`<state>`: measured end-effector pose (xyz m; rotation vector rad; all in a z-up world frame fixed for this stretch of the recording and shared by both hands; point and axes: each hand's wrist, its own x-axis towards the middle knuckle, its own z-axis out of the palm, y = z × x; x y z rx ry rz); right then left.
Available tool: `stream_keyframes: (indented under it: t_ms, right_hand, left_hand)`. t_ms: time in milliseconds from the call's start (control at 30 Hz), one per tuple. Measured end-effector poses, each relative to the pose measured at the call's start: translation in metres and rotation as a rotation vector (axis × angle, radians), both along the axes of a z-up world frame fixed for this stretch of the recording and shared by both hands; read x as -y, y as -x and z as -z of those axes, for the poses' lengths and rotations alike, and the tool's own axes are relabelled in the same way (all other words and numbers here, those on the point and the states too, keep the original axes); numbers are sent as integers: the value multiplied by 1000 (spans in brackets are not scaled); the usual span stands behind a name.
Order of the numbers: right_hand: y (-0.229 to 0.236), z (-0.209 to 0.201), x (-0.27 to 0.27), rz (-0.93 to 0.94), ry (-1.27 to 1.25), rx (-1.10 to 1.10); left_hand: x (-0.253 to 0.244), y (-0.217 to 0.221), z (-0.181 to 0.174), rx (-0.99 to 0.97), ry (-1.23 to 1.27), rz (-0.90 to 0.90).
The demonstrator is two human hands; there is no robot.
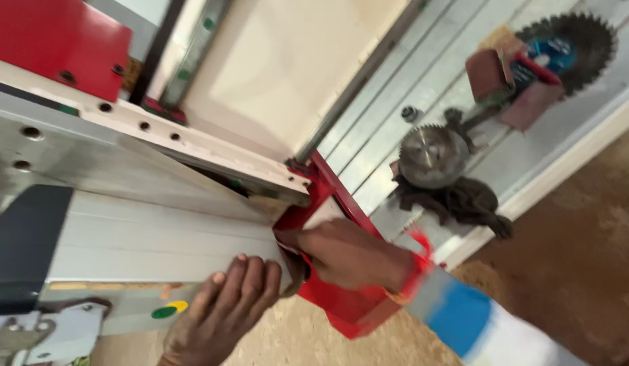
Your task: The person performs maintenance on a large industrial machine by adjusting sliding components, turning knobs, and handling small metal parts by hand.
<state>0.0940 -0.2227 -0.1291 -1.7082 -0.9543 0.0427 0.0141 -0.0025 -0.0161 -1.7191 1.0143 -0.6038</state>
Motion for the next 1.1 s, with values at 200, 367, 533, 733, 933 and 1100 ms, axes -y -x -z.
stream_keyframes:
  t_ms: [200, 367, 533, 733, 933, 1100]
  right_hand:
    - [25, -7, -9, 46, 51, -17]
    - [50, -15, -9, 263, 114, 152]
    - [45, -17, -8, 194, 102, 13]
    - [42, -7, -11, 247, 14, 58]
    - [69, -11, -16, 370, 18, 110]
    - [86, -11, -17, 327, 111, -76]
  left_hand:
    - [-12, 19, 3, -19, -60, -73]
    - [-9, 5, 1, -57, 24, 19]
    - [-1, 13, -5, -4, -47, -36]
    - [-1, 18, -7, -71, -35, -56]
    - [1, 7, -5, 23, -34, -21]
    - [2, 13, -5, -28, 1, -44]
